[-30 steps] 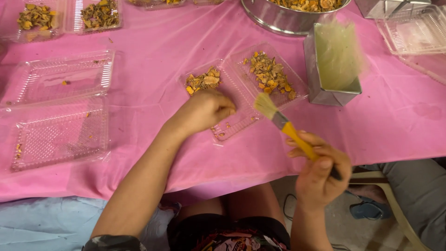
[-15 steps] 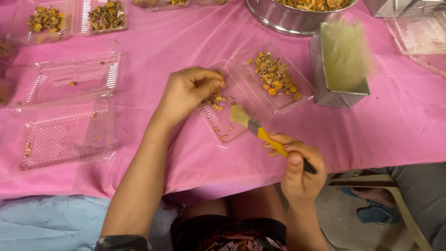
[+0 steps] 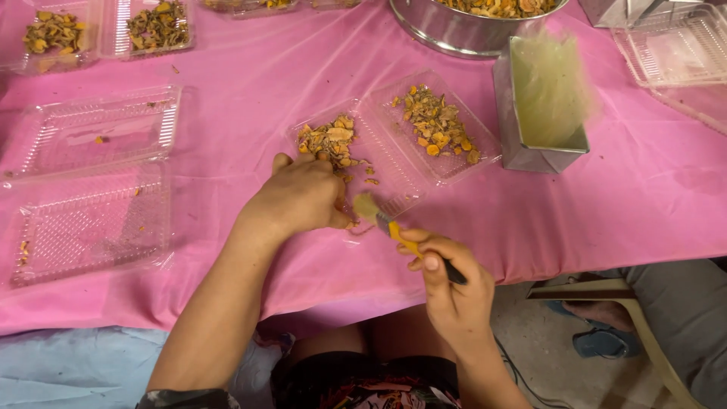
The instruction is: Sorting dried ingredients and placing them into plastic containers and bags
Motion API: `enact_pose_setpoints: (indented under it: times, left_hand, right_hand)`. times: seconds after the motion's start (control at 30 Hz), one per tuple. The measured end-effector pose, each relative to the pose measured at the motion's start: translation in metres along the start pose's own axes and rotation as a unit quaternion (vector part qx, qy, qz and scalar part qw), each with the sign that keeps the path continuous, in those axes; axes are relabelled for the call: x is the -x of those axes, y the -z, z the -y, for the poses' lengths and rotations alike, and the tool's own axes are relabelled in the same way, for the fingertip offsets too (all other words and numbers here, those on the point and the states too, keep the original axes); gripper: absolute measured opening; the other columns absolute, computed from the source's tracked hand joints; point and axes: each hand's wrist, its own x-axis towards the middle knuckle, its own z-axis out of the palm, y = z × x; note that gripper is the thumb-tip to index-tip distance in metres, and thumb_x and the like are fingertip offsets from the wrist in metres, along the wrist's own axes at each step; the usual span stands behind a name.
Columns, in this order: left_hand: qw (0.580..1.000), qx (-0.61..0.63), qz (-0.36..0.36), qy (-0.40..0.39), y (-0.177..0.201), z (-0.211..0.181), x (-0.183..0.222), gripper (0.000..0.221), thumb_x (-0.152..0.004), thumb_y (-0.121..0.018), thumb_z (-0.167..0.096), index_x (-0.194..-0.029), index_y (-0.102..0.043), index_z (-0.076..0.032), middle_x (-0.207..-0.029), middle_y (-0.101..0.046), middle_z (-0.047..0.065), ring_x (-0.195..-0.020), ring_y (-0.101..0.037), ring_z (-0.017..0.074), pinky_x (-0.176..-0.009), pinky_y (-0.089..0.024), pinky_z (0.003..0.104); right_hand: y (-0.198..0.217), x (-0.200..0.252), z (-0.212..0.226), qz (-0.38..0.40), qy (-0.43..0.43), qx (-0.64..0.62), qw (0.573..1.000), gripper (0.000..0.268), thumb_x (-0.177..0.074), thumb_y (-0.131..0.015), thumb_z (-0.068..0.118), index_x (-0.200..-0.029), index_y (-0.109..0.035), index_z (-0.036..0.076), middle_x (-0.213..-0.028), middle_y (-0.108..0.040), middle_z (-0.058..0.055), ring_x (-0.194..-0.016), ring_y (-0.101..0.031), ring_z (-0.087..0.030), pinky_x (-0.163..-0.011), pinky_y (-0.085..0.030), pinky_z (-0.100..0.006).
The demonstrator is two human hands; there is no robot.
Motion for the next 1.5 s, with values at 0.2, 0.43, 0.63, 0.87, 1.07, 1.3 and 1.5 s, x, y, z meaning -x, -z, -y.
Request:
enact_pose_setpoints:
  times: [0.2,0.43,0.63,0.87,1.07,1.3,1.5]
  left_hand:
    - [0.999,-0.038,-0.028,0.019,-0.012,0.003,-0.012,0.042,-0.078,-0.071,-0.057,-0.096,-0.08,-0.02,-0.109,-0.068,0.006,-0.117,-0.053,0.027,-0.096,-0.032,0.051]
    - [0.989,-0.065,-0.121,-0.055,-0.029,0.008,-0.02,0.014,-0.088,-0.061,-0.026,-0.087,-0.069,-0.014,-0.089,-0.068,-0.002,-0.101,-0.055,0.0285,-0.082,-0.036,0.052]
    - [0.991,0.002,-0.123,-0.045,-0.015,0.008,-0.006,0.019,-0.086,-0.064,-0.04,-0.085,-0.078,-0.027,-0.091,-0.071,0.006,-0.104,-0.059,0.0305,-0.089,-0.034,0.049]
    - [0.994,-0.012,-0.083,-0.072,-0.035,-0.004,-0.025,0.02,-0.081,-0.073,-0.045,-0.094,-0.08,-0.031,-0.094,-0.073,0.0,-0.107,-0.06,0.0265,-0.094,-0.032,0.05]
    - [0.979,0.0,-0.171,-0.107,-0.044,0.003,-0.037,0.012,-0.082,-0.07,-0.036,-0.084,-0.08,-0.031,-0.084,-0.074,-0.001,-0.098,-0.064,0.0239,-0.09,-0.035,0.049]
    - [0.772,0.54,-0.264,-0.206,-0.026,0.018,-0.043,0.017,-0.094,-0.07,-0.007,-0.11,-0.075,-0.003,-0.08,-0.07,0.009,-0.071,-0.067,0.0146,-0.07,-0.054,0.029]
    - [0.756,0.594,-0.227,-0.154,-0.011,0.018,-0.031,0.015,-0.096,-0.07,-0.011,-0.11,-0.077,-0.009,-0.091,-0.073,-0.001,-0.08,-0.069,0.0069,-0.065,-0.058,0.02]
  right_hand:
    - [0.005,-0.01,-0.007,-0.007,0.021,0.042,0.999,0.022,-0.106,-0.051,0.012,-0.098,-0.062,-0.005,-0.105,-0.075,-0.028,-0.077,-0.079,-0.032,-0.063,-0.065,-0.035]
    - [0.008,-0.004,0.001,0.017,-0.06,-0.019,0.998,0.029,-0.109,-0.049,0.028,-0.109,-0.056,0.0,-0.117,-0.072,-0.024,-0.091,-0.08,-0.032,-0.071,-0.069,-0.034]
    - [0.012,-0.012,-0.015,-0.025,0.02,0.025,0.999,0.023,-0.109,-0.046,0.011,-0.099,-0.057,-0.006,-0.106,-0.074,-0.03,-0.083,-0.079,-0.036,-0.064,-0.065,-0.035]
    - [0.035,-0.012,-0.047,-0.086,-0.006,0.0,0.996,0.028,-0.114,-0.039,0.022,-0.103,-0.05,-0.002,-0.111,-0.071,-0.031,-0.085,-0.077,-0.035,-0.066,-0.064,-0.033]
    - [0.039,-0.01,-0.05,-0.119,0.001,-0.021,0.993,0.031,-0.115,-0.037,0.026,-0.104,-0.048,0.0,-0.112,-0.07,-0.03,-0.086,-0.077,-0.035,-0.065,-0.065,-0.032]
    - [0.012,-0.01,-0.02,-0.018,0.05,-0.084,0.995,0.029,-0.108,-0.048,0.022,-0.099,-0.055,-0.005,-0.107,-0.073,-0.034,-0.089,-0.079,-0.043,-0.069,-0.067,-0.041]
    - [0.022,-0.021,-0.016,0.032,0.059,-0.11,0.992,0.035,-0.112,-0.052,0.042,-0.115,-0.061,0.008,-0.108,-0.073,-0.019,-0.113,-0.075,-0.041,-0.093,-0.07,-0.047]
